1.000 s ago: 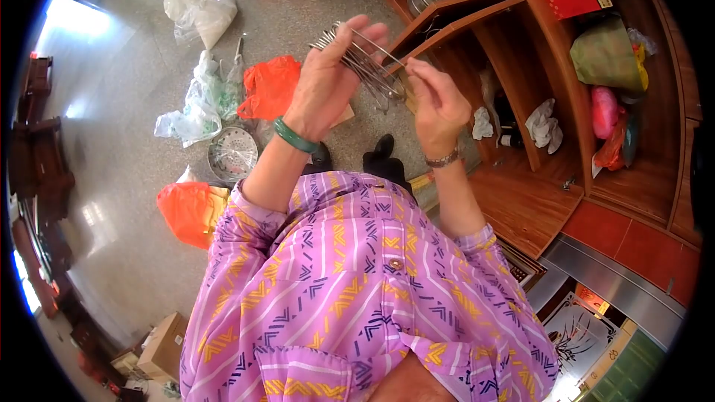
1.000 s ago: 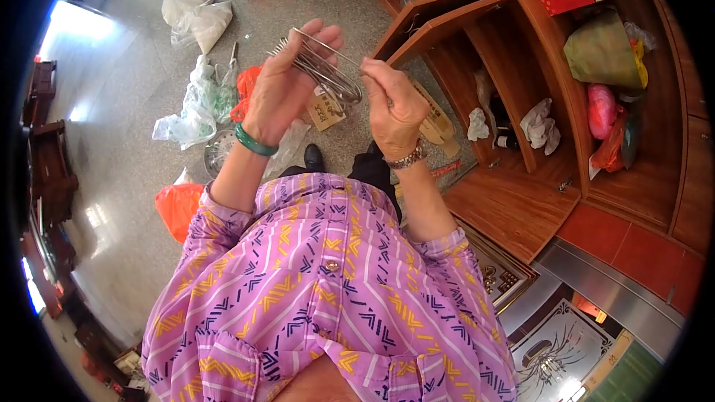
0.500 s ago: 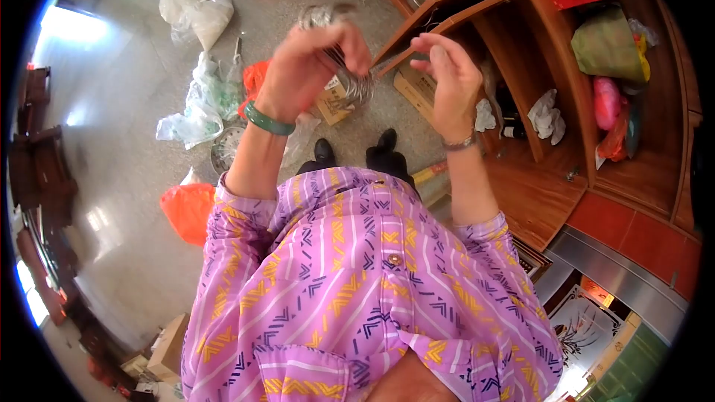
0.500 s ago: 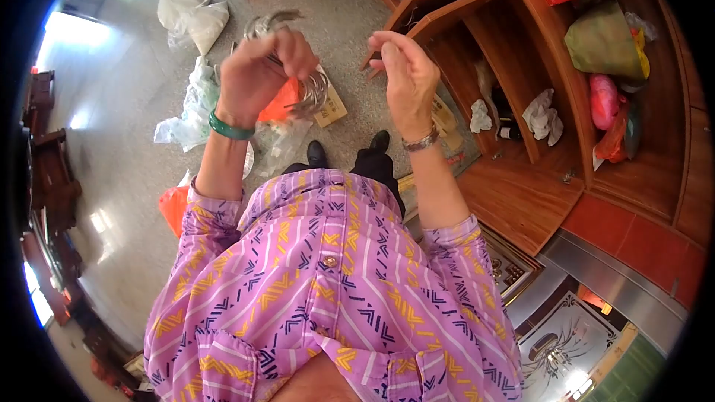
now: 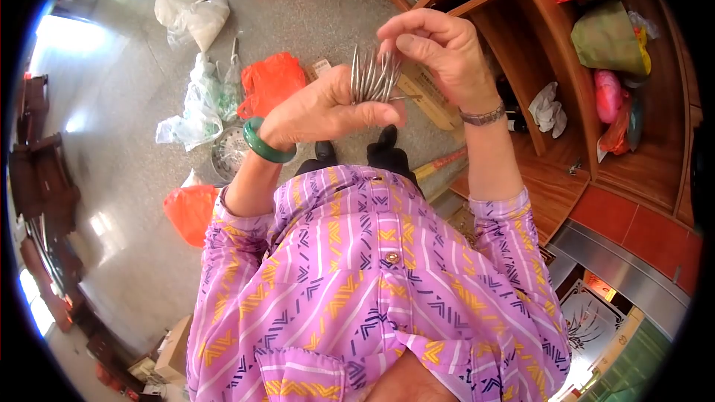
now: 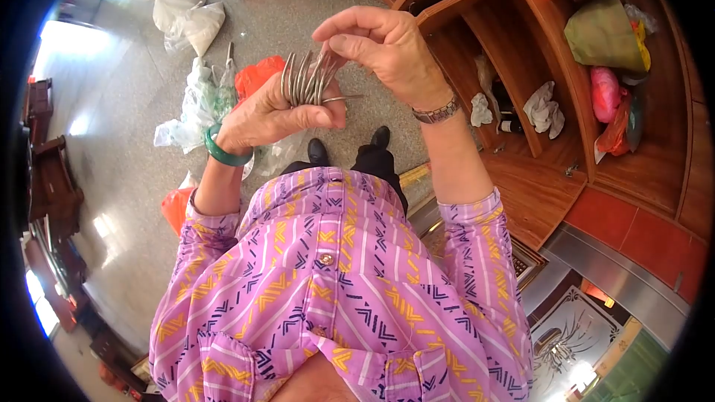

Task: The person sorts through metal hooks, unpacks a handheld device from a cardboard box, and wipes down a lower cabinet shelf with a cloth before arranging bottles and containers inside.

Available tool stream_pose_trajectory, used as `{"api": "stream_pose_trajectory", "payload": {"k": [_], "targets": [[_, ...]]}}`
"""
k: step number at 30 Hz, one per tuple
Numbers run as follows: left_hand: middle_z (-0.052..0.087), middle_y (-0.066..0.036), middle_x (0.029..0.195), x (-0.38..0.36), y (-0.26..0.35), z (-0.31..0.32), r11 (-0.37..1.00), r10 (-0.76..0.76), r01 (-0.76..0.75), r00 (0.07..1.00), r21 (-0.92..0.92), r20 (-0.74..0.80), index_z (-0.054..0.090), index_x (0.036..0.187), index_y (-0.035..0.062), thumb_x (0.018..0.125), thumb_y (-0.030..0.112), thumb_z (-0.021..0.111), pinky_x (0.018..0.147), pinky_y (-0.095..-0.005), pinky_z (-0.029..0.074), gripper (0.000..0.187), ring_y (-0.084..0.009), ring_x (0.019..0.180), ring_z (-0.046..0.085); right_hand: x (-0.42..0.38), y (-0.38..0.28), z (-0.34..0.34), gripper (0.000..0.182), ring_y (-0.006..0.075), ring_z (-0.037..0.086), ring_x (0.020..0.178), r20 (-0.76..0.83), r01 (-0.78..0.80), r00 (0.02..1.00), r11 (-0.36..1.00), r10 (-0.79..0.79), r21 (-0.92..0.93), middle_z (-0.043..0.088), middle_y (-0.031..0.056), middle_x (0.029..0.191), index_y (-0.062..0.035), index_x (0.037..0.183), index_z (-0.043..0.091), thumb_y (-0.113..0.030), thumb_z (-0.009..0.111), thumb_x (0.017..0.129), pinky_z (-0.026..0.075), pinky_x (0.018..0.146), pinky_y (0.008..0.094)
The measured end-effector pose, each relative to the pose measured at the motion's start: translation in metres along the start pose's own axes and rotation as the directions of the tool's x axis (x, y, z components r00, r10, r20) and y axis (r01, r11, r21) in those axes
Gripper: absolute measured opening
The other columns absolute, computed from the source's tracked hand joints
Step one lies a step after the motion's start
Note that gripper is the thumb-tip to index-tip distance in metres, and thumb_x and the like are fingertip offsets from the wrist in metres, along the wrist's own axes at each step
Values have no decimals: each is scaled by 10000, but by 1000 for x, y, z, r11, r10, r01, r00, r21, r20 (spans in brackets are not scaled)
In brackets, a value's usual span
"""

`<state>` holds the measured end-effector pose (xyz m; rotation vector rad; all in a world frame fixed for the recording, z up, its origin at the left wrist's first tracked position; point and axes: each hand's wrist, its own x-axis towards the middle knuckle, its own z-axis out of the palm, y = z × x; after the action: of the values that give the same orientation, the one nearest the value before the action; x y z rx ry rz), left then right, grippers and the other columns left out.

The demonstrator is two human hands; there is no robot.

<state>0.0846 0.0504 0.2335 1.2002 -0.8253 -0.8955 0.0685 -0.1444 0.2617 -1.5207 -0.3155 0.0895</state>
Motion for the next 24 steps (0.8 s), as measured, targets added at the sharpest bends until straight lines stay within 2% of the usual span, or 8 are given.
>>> {"api": "stream_pose_trajectory", "payload": {"k": [3, 4, 6, 7, 11, 13, 16, 24], "targets": [[537, -61, 746, 4, -6, 9, 956, 156, -114, 978, 271, -137, 568, 827, 27, 780, 193, 671, 731, -316, 436, 200, -208, 723, 525, 1, -2, 0, 174, 109, 612, 744, -4, -3, 1000, 1000, 3, 17, 645, 64, 806, 16, 980, 623, -69, 532, 857, 504, 693, 232], [537, -61, 746, 6, -9, 10, 956, 156, -114, 978, 269, -138, 568, 827, 27, 780, 193, 671, 731, -316, 436, 200, -208, 723, 525, 1, -3, 0, 179, 109, 612, 745, -10, 2, 1000, 1000, -2, 20, 645, 65, 807, 16, 982, 622, -59, 517, 858, 503, 692, 231], [592, -45, 818, 8, -12, 9, 613, 443, -261, 895, 746, -51, 602, 872, 64, 791, 225, 653, 787, -353, 414, 187, -223, 831, 536, 1, -5, 0, 190, 123, 608, 768, 5, -12, 1000, 1000, 12, 12, 640, 77, 828, 24, 991, 614, -70, 500, 872, 494, 723, 239], [594, -65, 835, 10, -14, 12, 574, 506, -267, 859, 774, -79, 614, 855, 89, 750, 228, 678, 834, -412, 395, 185, -293, 881, 528, 0, -7, 1, 203, 137, 605, 791, 20, -24, 1000, 1000, 24, 5, 636, 88, 849, 32, 1000, 606, -81, 482, 886, 486, 753, 246], [603, -55, 850, 13, -19, 14, 497, 563, -258, 822, 828, -82, 622, 851, 93, 742, 240, 688, 866, -420, 385, 195, -282, 925, 540, -2, -13, 2, 180, 111, 605, 789, -8, 9, 1000, 993, -11, -121, 644, 58, 821, 8, 935, 640, -61, 493, 857, 497, 709, 237], [607, -49, 865, 12, -18, 15, 499, 556, -247, 827, 831, -88, 625, 867, 98, 733, 234, 697, 897, -416, 370, 204, -279, 957, 539, -4, -14, 0, 164, 109, 598, 802, 81, 57, 996, 978, -41, -199, 639, 50, 832, 12, 897, 640, -51, 495, 855, 492, 713, 234], [610, -46, 870, 11, -20, 15, 521, 541, -214, 832, 826, -125, 638, 872, 104, 727, 230, 704, 897, -416, 370, 203, -276, 959, 540, -4, -12, -1, 150, 104, 590, 781, 124, 139, 985, 978, -120, -157, 636, 48, 836, 18, 883, 632, -42, 498, 853, 484, 694, 225], [600, -49, 912, 9, -22, 17, 583, 512, -174, 837, 794, -192, 673, 876, 119, 711, 247, 721, 866, -375, 392, 215, -261, 1008, 504, -2, -19, 1, 145, 93, 567, 737, 134, 87, 989, 985, -67, -149, 621, 40, 823, 20, 886, 630, -31, 499, 853, 466, 658, 218]]}}
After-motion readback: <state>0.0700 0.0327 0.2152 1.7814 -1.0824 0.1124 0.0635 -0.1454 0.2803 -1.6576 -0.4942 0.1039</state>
